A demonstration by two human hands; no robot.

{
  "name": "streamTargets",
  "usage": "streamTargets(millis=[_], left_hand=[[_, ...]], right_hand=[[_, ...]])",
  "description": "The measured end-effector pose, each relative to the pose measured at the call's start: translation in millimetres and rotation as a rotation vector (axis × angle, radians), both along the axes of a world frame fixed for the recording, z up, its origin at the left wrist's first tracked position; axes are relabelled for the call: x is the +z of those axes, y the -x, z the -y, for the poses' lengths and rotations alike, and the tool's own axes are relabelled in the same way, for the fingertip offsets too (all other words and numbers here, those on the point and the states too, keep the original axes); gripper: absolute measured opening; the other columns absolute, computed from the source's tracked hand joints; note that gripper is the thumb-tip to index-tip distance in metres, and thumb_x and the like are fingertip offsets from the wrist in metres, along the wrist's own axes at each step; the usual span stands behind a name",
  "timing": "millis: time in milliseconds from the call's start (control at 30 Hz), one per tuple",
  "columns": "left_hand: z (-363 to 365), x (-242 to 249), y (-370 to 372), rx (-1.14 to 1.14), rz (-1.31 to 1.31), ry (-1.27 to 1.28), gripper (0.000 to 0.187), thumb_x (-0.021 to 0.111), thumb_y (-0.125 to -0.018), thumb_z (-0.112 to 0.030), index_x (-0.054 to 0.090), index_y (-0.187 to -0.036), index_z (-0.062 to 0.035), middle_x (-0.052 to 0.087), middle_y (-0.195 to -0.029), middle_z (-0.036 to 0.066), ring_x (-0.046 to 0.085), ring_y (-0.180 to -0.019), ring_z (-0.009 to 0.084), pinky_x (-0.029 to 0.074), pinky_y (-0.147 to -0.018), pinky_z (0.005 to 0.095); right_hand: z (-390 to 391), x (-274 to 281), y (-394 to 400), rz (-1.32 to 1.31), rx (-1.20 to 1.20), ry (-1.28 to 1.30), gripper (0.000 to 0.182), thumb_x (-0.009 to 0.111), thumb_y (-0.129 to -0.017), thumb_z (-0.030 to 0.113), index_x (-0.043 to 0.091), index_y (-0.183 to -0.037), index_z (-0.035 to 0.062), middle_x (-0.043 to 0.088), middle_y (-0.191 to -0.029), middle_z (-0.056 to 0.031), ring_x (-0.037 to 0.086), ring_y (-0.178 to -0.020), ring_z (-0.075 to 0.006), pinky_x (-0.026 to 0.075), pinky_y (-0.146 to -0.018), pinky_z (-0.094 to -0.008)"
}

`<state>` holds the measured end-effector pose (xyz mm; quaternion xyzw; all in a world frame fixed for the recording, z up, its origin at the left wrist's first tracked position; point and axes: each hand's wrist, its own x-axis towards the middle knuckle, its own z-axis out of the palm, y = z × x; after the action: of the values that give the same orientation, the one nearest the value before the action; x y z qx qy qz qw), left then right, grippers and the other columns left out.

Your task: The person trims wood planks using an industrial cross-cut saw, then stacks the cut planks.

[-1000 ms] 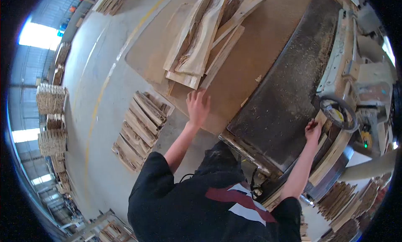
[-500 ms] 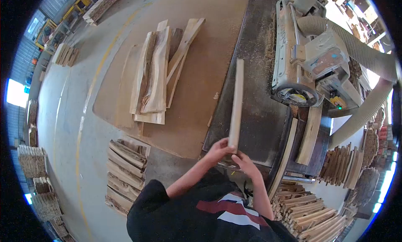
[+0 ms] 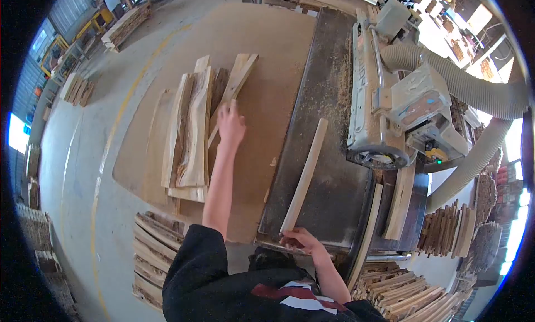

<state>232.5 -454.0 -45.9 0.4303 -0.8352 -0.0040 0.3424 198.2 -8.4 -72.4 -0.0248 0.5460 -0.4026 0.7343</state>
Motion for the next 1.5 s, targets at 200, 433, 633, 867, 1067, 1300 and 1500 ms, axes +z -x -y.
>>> streamTargets(millis=[200,433,633,867,1067,1300,1500], left_hand=[[65.2,-31.3,-6.4,0.119,0.235,-0.307,0.057,0.072,-0.079,-0.012,0.056,-0.133,-0.0089,0.059,-0.119,0.020,0.057,-0.109,0.0403,0.046,-0.098,0.0490],[-13.8,27.1,10.6,-0.435,-0.377,-1.038,0.048,0.077,-0.083,-0.023,0.065,-0.124,-0.0005,0.072,-0.099,0.011,0.068,-0.092,0.0197,0.051,-0.083,0.0320],[-132.2,25.9,12.1,-0.642,-0.988,-1.578,0.041,0.047,-0.105,-0.026,0.052,-0.134,0.0020,0.066,-0.118,0.013,0.065,-0.099,0.0198,0.052,-0.087,0.0327],[-246.3,-11.2,-19.0,-0.670,-1.027,-1.927,0.046,0.039,-0.108,-0.027,0.040,-0.145,0.0003,0.058,-0.134,0.019,0.064,-0.109,0.0262,0.054,-0.092,0.0383],[-265.9,-22.5,-16.5,-0.509,-0.521,-1.896,0.044,0.054,-0.104,-0.031,0.053,-0.139,-0.0043,0.066,-0.119,0.007,0.065,-0.102,0.0151,0.053,-0.084,0.0314],[-130.5,-21.2,2.2,-0.370,-0.427,-0.886,0.034,0.067,-0.091,-0.019,0.067,-0.117,0.0036,0.070,-0.102,0.017,0.068,-0.094,0.0248,0.053,-0.084,0.0362],[27.0,-16.6,-0.6,-0.061,0.016,-0.444,0.061,0.068,-0.090,-0.028,0.047,-0.141,-0.0014,0.050,-0.138,0.028,0.046,-0.130,0.0440,0.041,-0.106,0.0511]], right_hand=[[145.7,16.0,123.0,-0.182,-0.427,0.083,0.023,0.063,-0.093,0.030,0.066,-0.087,0.0088,0.062,-0.070,-0.0006,0.052,-0.052,-0.0075,0.036,-0.041,-0.0203],[269.4,114.8,181.9,-0.496,-0.622,0.394,0.037,0.071,-0.091,0.041,0.068,-0.104,0.0060,0.068,-0.085,-0.0028,0.062,-0.072,-0.0093,0.048,-0.059,-0.0247],[148.6,78.7,52.8,-0.832,-0.125,0.303,0.061,0.063,-0.096,0.037,0.050,-0.137,-0.0054,0.058,-0.135,-0.0240,0.059,-0.122,-0.0318,0.043,-0.105,-0.0401],[10.3,83.7,-9.5,-0.301,-0.026,0.178,0.044,0.051,-0.103,0.037,0.051,-0.128,0.0012,0.069,-0.104,-0.0102,0.065,-0.089,-0.0150,0.050,-0.075,-0.0296],[-25.8,53.5,-19.6,-0.201,-0.118,0.040,0.034,0.052,-0.102,0.035,0.055,-0.119,0.0059,0.068,-0.091,-0.0043,0.063,-0.073,-0.0115,0.045,-0.061,-0.0251],[60.6,16.4,61.4,-0.208,-0.355,0.164,0.023,0.061,-0.095,0.030,0.066,-0.097,0.0081,0.062,-0.075,-0.0002,0.058,-0.061,-0.0110,0.044,-0.052,-0.0266],[259.6,81.6,225.7,0.062,-1.068,0.593,0.036,0.057,-0.100,0.045,0.060,-0.095,0.0090,0.059,-0.074,-0.0016,0.055,-0.063,-0.0105,0.041,-0.049,-0.0238]])
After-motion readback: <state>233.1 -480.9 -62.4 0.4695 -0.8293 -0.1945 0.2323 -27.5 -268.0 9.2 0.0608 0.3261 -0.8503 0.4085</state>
